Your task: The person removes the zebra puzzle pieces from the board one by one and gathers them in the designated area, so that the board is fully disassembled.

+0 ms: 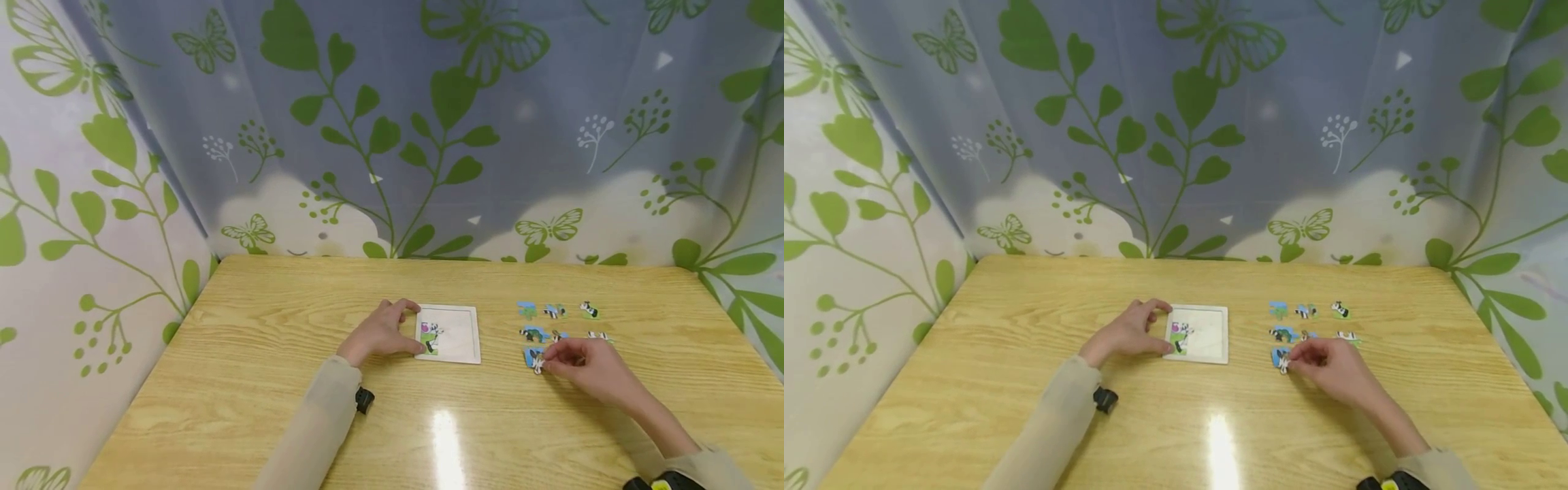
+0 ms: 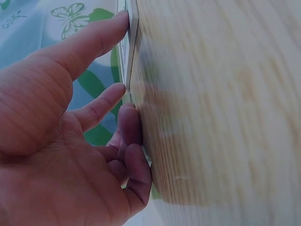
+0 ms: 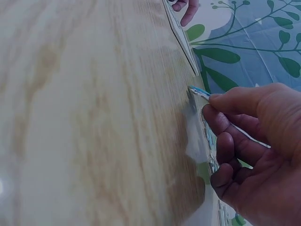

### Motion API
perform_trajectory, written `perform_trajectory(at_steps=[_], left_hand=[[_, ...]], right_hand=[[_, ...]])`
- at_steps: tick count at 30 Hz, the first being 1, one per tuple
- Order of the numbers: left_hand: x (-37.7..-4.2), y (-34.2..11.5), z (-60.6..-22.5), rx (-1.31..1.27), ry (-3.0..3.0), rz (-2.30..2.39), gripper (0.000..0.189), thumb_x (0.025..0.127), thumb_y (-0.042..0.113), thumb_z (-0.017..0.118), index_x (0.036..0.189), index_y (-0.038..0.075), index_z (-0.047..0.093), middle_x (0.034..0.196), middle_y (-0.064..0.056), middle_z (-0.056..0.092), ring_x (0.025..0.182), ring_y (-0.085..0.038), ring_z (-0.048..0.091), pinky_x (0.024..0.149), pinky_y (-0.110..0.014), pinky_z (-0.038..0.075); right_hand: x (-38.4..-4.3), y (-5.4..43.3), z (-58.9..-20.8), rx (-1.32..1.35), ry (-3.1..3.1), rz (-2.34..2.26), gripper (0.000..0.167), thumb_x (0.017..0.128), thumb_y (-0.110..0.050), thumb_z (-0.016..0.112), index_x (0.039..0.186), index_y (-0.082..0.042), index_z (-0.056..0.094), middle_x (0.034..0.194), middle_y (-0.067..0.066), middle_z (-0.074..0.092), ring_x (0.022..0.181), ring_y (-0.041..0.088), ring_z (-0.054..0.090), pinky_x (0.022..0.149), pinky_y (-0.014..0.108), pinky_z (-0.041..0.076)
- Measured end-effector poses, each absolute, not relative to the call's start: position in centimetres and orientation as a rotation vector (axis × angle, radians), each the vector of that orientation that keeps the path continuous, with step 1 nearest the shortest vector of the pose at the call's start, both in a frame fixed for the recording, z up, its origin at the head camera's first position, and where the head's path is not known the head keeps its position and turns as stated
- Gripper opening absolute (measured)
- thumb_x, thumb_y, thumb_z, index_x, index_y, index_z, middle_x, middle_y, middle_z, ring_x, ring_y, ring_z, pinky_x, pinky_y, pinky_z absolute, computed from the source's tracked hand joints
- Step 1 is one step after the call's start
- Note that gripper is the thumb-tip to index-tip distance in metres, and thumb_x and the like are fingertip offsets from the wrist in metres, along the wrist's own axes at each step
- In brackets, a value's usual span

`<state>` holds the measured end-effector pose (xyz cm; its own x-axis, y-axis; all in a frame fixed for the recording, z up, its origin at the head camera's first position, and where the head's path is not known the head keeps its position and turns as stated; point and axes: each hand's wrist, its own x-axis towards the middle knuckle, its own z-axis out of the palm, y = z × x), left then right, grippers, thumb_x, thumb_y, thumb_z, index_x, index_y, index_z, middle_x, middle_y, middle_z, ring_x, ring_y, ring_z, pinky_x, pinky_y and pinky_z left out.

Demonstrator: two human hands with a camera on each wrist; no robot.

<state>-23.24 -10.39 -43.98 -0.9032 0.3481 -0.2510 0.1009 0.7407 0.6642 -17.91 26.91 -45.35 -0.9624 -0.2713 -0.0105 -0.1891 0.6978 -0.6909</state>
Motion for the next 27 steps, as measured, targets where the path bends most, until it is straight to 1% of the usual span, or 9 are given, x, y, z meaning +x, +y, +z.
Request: perform_trajectory(at_steps=[3, 9, 12, 15, 18, 20, 23, 27], left_hand=[[-23.3, -10.4, -44.0, 0.345, 2.573, 0.962, 0.074, 0.083, 0.034, 0.084, 0.147, 0.02, 0.049, 0.133, -0.012, 0.052, 0.121, -0.027, 0.051, 0.099, -0.051, 0.047], [-23.3, -10.4, -44.0, 0.34, 2.565, 0.968, 0.075, 0.083, 0.034, 0.084, 0.147, 0.02, 0.048, 0.133, -0.013, 0.051, 0.122, -0.027, 0.051, 0.099, -0.052, 0.047], [-23.3, -10.4, -43.9, 0.345, 2.567, 0.96, 0.077, 0.083, 0.034, 0.084, 0.149, 0.021, 0.047, 0.132, -0.013, 0.051, 0.12, -0.026, 0.051, 0.098, -0.051, 0.048], [-23.4, -10.4, -43.9, 0.353, 2.571, 0.945, 0.08, 0.083, 0.035, 0.084, 0.151, 0.022, 0.045, 0.13, -0.012, 0.051, 0.115, -0.026, 0.051, 0.094, -0.049, 0.048], [-23.4, -10.4, -43.9, 0.354, 2.576, 0.929, 0.082, 0.082, 0.035, 0.084, 0.153, 0.023, 0.044, 0.128, -0.011, 0.051, 0.111, -0.024, 0.05, 0.092, -0.047, 0.048], [-23.4, -10.4, -43.9, 0.35, 2.577, 0.923, 0.082, 0.082, 0.036, 0.084, 0.153, 0.023, 0.044, 0.127, -0.011, 0.051, 0.11, -0.024, 0.05, 0.091, -0.046, 0.048], [-23.4, -10.4, -43.8, 0.346, 2.575, 0.915, 0.083, 0.082, 0.036, 0.085, 0.152, 0.023, 0.044, 0.126, -0.01, 0.051, 0.109, -0.023, 0.05, 0.09, -0.045, 0.048], [-23.4, -10.4, -43.7, 0.351, 2.573, 0.914, 0.083, 0.082, 0.038, 0.085, 0.153, 0.022, 0.043, 0.128, -0.011, 0.051, 0.112, -0.025, 0.051, 0.092, -0.047, 0.048]], right_hand=[[-17.6, 27.1, -45.4, -0.368, 2.791, -1.08, 0.007, 0.091, -0.023, 0.078, 0.094, -0.017, 0.076, 0.081, -0.007, 0.073, 0.071, 0.0, 0.061, 0.063, 0.023, 0.048], [-17.5, 27.3, -45.3, -0.36, 2.812, -1.043, 0.006, 0.091, -0.023, 0.078, 0.094, -0.018, 0.077, 0.085, -0.006, 0.075, 0.075, -0.003, 0.064, 0.068, 0.022, 0.051], [-17.5, 27.2, -45.2, -0.376, 2.848, -1.015, 0.005, 0.091, -0.024, 0.078, 0.093, -0.019, 0.076, 0.084, -0.007, 0.075, 0.074, -0.004, 0.063, 0.067, 0.022, 0.05], [-17.7, 26.9, -45.0, -0.414, 2.877, -1.002, 0.005, 0.093, -0.025, 0.076, 0.094, -0.02, 0.076, 0.082, -0.008, 0.073, 0.069, -0.003, 0.06, 0.062, 0.023, 0.048], [-18.1, 26.1, -44.9, -0.463, 2.887, -1.035, 0.007, 0.095, -0.025, 0.074, 0.096, -0.018, 0.076, 0.08, -0.007, 0.071, 0.066, 0.0, 0.058, 0.057, 0.025, 0.046], [-18.5, 25.3, -44.8, -0.495, 2.901, -1.063, 0.008, 0.095, -0.024, 0.074, 0.097, -0.017, 0.077, 0.08, -0.007, 0.071, 0.066, 0.001, 0.058, 0.056, 0.025, 0.046], [-19.2, 24.0, -44.7, -0.554, 2.906, -1.12, 0.008, 0.095, -0.024, 0.075, 0.099, -0.017, 0.077, 0.083, -0.007, 0.071, 0.07, 0.002, 0.057, 0.057, 0.024, 0.046], [-20.3, 22.0, -44.6, -0.601, 2.882, -1.168, 0.009, 0.096, -0.024, 0.073, 0.101, -0.017, 0.077, 0.086, -0.006, 0.072, 0.073, 0.002, 0.057, 0.059, 0.023, 0.047]])
